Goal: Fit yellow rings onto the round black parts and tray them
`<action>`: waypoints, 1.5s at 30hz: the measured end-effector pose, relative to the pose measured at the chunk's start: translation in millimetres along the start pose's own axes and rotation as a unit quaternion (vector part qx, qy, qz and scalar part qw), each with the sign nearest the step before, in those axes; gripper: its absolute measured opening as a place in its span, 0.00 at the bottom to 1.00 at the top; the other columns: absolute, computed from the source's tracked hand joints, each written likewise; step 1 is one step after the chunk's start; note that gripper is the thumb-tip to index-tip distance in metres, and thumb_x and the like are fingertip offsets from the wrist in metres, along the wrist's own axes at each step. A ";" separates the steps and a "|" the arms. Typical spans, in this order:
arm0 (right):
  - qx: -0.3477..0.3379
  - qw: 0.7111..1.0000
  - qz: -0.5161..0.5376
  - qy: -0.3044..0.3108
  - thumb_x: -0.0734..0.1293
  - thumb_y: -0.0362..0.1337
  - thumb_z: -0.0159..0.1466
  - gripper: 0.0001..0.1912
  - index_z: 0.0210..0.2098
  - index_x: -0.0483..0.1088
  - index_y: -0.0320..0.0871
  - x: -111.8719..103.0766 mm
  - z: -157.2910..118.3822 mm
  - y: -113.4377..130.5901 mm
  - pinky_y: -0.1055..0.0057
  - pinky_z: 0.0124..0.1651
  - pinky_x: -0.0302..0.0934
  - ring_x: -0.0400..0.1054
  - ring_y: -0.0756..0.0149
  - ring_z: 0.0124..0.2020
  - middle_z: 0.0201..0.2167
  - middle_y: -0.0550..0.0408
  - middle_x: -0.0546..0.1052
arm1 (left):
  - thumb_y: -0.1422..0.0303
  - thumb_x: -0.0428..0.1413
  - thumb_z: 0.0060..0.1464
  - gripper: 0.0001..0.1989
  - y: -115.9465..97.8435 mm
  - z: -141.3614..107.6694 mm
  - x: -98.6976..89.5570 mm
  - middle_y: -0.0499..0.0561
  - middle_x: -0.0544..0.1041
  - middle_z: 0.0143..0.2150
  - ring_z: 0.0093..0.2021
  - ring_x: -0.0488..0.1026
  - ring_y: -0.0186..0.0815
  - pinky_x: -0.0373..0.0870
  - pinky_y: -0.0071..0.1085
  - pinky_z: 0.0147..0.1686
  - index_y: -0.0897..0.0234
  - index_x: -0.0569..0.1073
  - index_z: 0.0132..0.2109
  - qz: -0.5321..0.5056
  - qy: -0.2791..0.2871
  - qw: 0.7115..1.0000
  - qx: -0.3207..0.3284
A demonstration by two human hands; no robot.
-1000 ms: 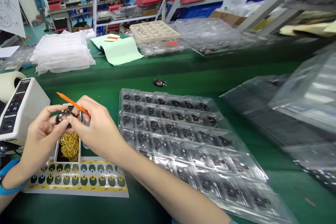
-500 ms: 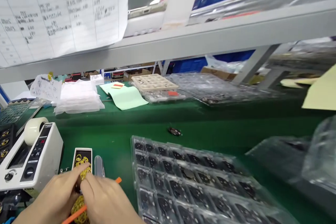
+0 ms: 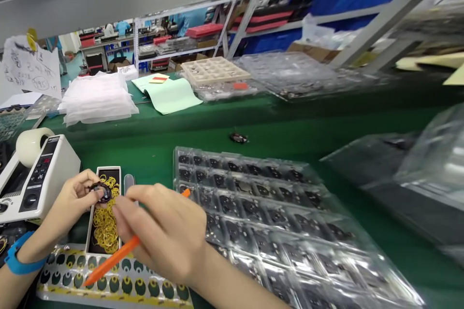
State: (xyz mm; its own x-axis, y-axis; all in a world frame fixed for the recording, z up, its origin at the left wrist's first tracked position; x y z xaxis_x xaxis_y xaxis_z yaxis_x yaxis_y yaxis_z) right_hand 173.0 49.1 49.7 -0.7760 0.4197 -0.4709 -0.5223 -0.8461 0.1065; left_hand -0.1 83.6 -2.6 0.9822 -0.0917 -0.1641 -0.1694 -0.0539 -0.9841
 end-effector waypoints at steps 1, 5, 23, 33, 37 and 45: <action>-0.025 0.999 -0.023 0.004 0.66 0.27 0.62 0.07 0.39 0.69 0.43 2.4 -2.0 3.9 0.73 0.23 0.58 0.64 0.70 0.22 0.27 0.52 0.78 | 0.67 0.61 0.49 0.12 1.2 -1.3 2.3 0.42 0.70 0.24 0.24 0.69 0.29 0.70 0.25 0.26 0.63 0.64 0.29 -0.039 -0.006 0.999 -0.019; -0.057 0.997 -0.050 -0.021 0.66 0.28 0.63 0.05 0.38 0.70 0.43 13.4 -5.6 9.1 0.71 0.22 0.54 0.60 0.71 0.20 0.31 0.50 0.80 | 0.64 0.65 0.47 0.15 -6.9 -13.0 13.4 0.43 0.74 0.23 0.21 0.72 0.28 0.72 0.24 0.25 0.64 0.66 0.33 -0.109 0.001 0.993 -0.044; -0.080 0.996 0.027 0.006 0.59 0.27 0.65 0.09 0.33 0.70 0.39 28.3 -9.2 -4.2 0.71 0.27 0.60 0.67 0.69 0.26 0.32 0.49 0.80 | 0.70 0.59 0.56 0.09 -15.9 -35.4 25.1 0.45 0.80 0.25 0.24 0.78 0.31 0.77 0.23 0.28 0.64 0.71 0.44 -0.057 -0.030 0.997 0.043; -0.086 0.996 0.011 -0.005 0.61 0.28 0.65 0.07 0.34 0.71 0.38 26.5 -10.6 1.3 0.70 0.24 0.58 0.65 0.68 0.25 0.32 0.47 0.80 | 0.73 0.54 0.58 0.08 -15.8 -41.9 24.1 0.49 0.82 0.32 0.30 0.80 0.33 0.79 0.24 0.33 0.64 0.72 0.46 0.014 -0.057 0.993 0.102; -0.072 0.997 -0.008 -0.021 0.60 0.27 0.64 0.08 0.38 0.69 0.42 29.0 -14.7 1.4 0.71 0.25 0.59 0.68 0.68 0.25 0.32 0.50 0.80 | 0.73 0.54 0.58 0.07 -15.2 -41.3 26.5 0.47 0.82 0.29 0.29 0.80 0.34 0.80 0.25 0.32 0.64 0.72 0.45 -0.001 -0.060 0.993 0.105; -0.077 0.996 -0.014 -0.031 0.62 0.27 0.64 0.04 0.38 0.68 0.39 27.1 -14.6 3.7 0.71 0.24 0.60 0.66 0.68 0.24 0.30 0.49 0.80 | 0.73 0.54 0.59 0.07 -15.3 -42.9 27.0 0.47 0.82 0.29 0.30 0.80 0.34 0.80 0.26 0.34 0.64 0.71 0.45 -0.022 -0.053 0.993 0.102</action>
State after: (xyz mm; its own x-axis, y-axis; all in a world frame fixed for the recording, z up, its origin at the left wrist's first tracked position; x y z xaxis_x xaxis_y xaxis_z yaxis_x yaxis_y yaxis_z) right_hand 155.1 52.6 24.5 -0.7846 0.4601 -0.4156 -0.4879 -0.8718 -0.0439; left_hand 25.6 39.3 11.0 0.9931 0.0124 -0.1165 -0.1170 0.1478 -0.9821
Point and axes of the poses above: each hand's wrist, its own z-axis towards the middle knuckle, its own x-axis out of the palm, y = z × x, the point moved 5 cm from there along z, towards the middle knuckle
